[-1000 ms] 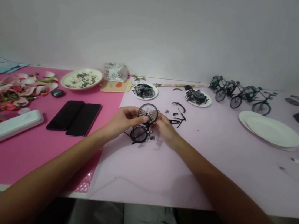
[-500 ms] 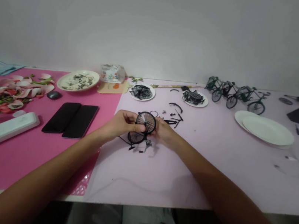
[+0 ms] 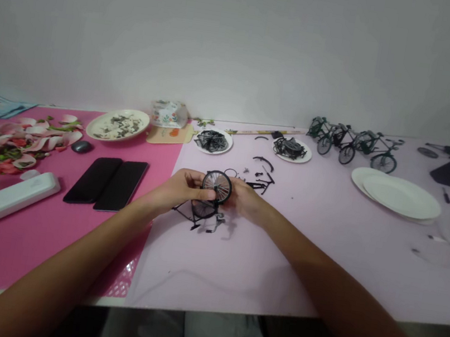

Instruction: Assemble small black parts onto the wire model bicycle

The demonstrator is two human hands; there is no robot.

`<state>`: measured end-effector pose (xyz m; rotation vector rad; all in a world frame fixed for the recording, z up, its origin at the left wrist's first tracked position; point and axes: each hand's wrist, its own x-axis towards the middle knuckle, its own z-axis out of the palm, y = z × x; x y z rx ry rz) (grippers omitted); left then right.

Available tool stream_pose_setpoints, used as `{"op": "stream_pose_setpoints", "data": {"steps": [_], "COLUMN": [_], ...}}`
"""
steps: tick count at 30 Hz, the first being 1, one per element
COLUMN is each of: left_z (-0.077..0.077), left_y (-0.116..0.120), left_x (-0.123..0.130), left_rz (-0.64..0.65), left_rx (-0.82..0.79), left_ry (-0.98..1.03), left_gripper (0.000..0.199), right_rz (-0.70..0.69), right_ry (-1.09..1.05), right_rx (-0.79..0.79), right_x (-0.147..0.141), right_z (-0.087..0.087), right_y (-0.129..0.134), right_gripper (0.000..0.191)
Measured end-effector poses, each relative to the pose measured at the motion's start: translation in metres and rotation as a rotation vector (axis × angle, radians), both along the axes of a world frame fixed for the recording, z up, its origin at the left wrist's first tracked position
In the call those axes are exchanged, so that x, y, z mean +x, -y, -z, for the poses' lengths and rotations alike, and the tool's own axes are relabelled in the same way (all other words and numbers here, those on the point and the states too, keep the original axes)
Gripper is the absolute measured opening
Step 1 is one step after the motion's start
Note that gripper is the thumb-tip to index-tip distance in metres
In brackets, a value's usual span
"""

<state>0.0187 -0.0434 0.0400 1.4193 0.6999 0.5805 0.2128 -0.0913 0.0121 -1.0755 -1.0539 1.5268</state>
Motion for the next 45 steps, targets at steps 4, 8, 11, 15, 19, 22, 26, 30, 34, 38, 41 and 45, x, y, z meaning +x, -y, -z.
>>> {"op": "stream_pose_setpoints", "data": {"steps": [4,8,11,15,19,22,26,30,34,38,41,45], "left_z": [0.0009,-0.0017,-0.0029,-0.002,-0.0022,-0.0038,-0.0051,-0.0043,-0.0039,-0.0046,-0.005,-0.0046], "left_y": [-0.0009,-0.0003,-0.0009,-0.0026,-0.0019,-0.0002,0.0015,0.0013,0.0,-0.0001,0.001,0.0014], "left_x": [-0.0007,-0.0003,-0.0004,-0.0012,-0.0014,-0.0011,-0.0001,0.0003,-0.0003,-0.0007,-0.0003,0.0004], "left_rz": [0.042,0.072,0.044,0.03,0.058,0.075,0.071,0.046,0.047,0.039,0.033,0.023], "left_rx": [-0.004,-0.015,-0.028,-0.04,-0.043,-0.041,-0.038,-0.042,-0.04,-0.038,-0.029,-0.031], "left_ry": [-0.01,-0.017,-0.02,-0.04,-0.039,-0.044,-0.043,-0.042,-0.051,-0.055,-0.054,-0.042], "left_gripper": [0.05,0.051,0.054,0.056,0.054,0.053,0.051,0.051,0.05,0.049,0.05,0.052], "right_rz": [-0.024,-0.06,-0.043,-0.057,-0.036,-0.086,-0.079,-0.04,-0.039,-0.016,-0.062,-0.106], "right_ry": [-0.031,-0.006,-0.074,-0.117,-0.073,-0.028,0.005,-0.095,-0.101,-0.033,0.009,0.033], "right_rx": [-0.079,-0.073,-0.15,-0.166,-0.157,-0.109,-0.115,-0.215,-0.199,-0.187,-0.116,-0.089], "right_x": [0.0,-0.0005,0.0009,0.0036,0.0039,0.0027,0.0017,0.0023,0.0031,0.0024,0.0006,-0.0016], "right_z": [0.0028,0.0021,0.0001,0.0008,0.0031,0.0025,0.0001,-0.0005,0.0011,0.0028,0.0023,-0.0009], "right_y": [0.0002,0.0018,0.0016,0.0,0.0005,0.0022,0.0027,0.0011,0.0006,0.0017,0.0033,0.0044], "right_gripper": [0.029,0.03,0.031,0.034,0.031,0.031,0.029,0.029,0.034,0.032,0.025,0.022]}}
